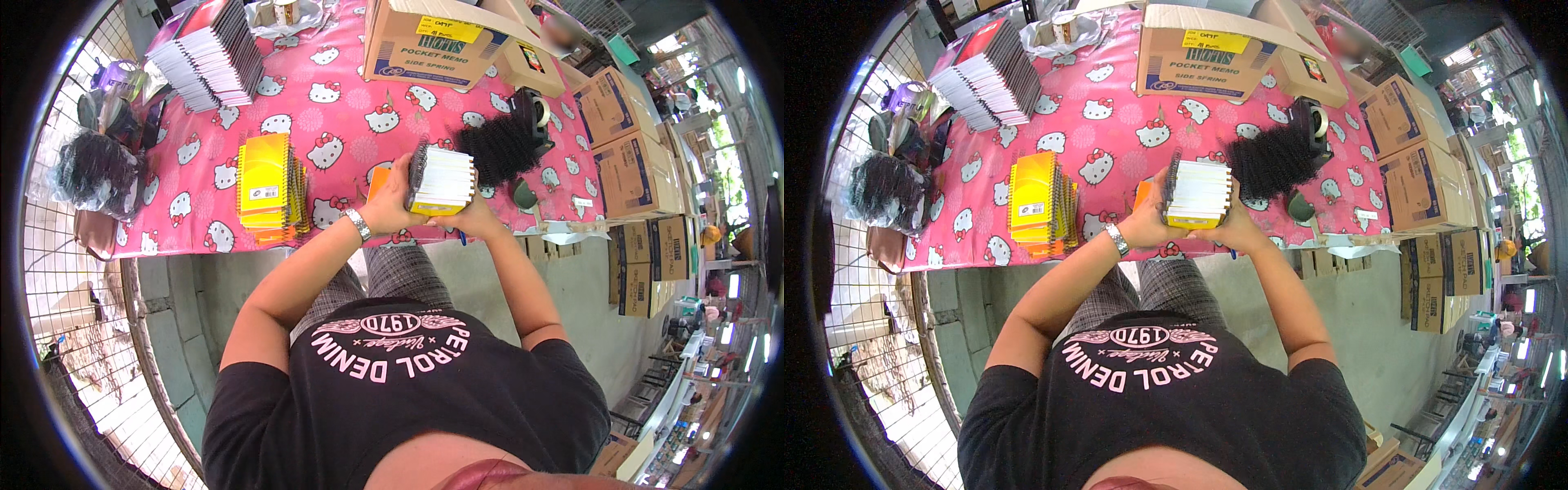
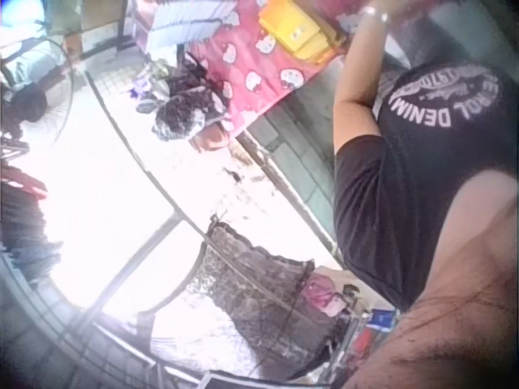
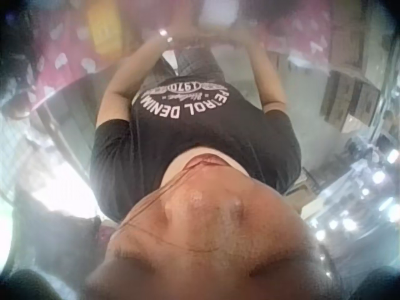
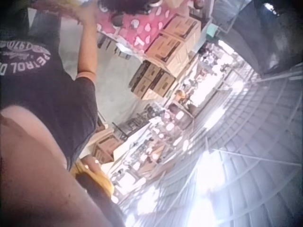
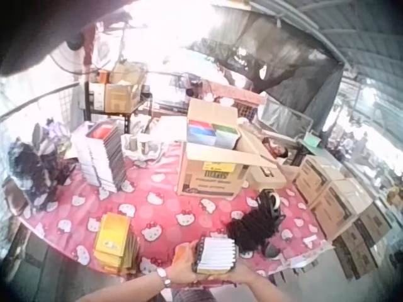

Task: The person assembles notebooks by hand, placing paper into covers and threading metal coils through the binding holes before placing the finished notebooks into a stack.

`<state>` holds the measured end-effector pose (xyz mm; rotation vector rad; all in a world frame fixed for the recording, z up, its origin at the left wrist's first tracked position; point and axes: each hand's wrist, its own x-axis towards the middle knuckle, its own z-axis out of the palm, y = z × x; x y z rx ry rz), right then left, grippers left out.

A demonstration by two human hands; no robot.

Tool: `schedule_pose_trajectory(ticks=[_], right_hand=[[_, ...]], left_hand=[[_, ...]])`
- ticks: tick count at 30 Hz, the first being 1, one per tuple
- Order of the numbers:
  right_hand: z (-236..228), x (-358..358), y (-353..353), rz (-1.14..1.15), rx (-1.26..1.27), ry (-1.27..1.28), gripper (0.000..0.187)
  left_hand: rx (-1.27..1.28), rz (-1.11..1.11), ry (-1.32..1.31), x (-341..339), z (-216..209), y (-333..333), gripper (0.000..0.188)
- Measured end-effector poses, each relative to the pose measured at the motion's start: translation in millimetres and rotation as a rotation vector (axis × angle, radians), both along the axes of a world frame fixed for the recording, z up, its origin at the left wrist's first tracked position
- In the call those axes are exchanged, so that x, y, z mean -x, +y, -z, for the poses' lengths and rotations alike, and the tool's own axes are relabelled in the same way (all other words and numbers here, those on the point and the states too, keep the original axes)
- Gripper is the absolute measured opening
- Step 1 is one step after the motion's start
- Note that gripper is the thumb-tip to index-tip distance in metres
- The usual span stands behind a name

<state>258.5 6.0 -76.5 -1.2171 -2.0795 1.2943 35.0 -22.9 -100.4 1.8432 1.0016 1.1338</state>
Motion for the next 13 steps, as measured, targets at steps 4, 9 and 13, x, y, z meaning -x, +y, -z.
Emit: schedule_pose_trajectory(ticks=[4,9,13], right_hand=[[-18,-7,-6,0.071,0.074,-0.001,0.093],[-8,-6,-12,0.081,0.078,-0.052,0.074],[-23,-5,-5,-0.009,0.074,-0.060,0.072]], left_hand=[[0.023,0.063,0.082,-1,-35,11,0.121],[-0.004,0.100,0.110,-1,7,18,0.127],[0.086,0.145,0.044,-2,-7,20,0.127]])
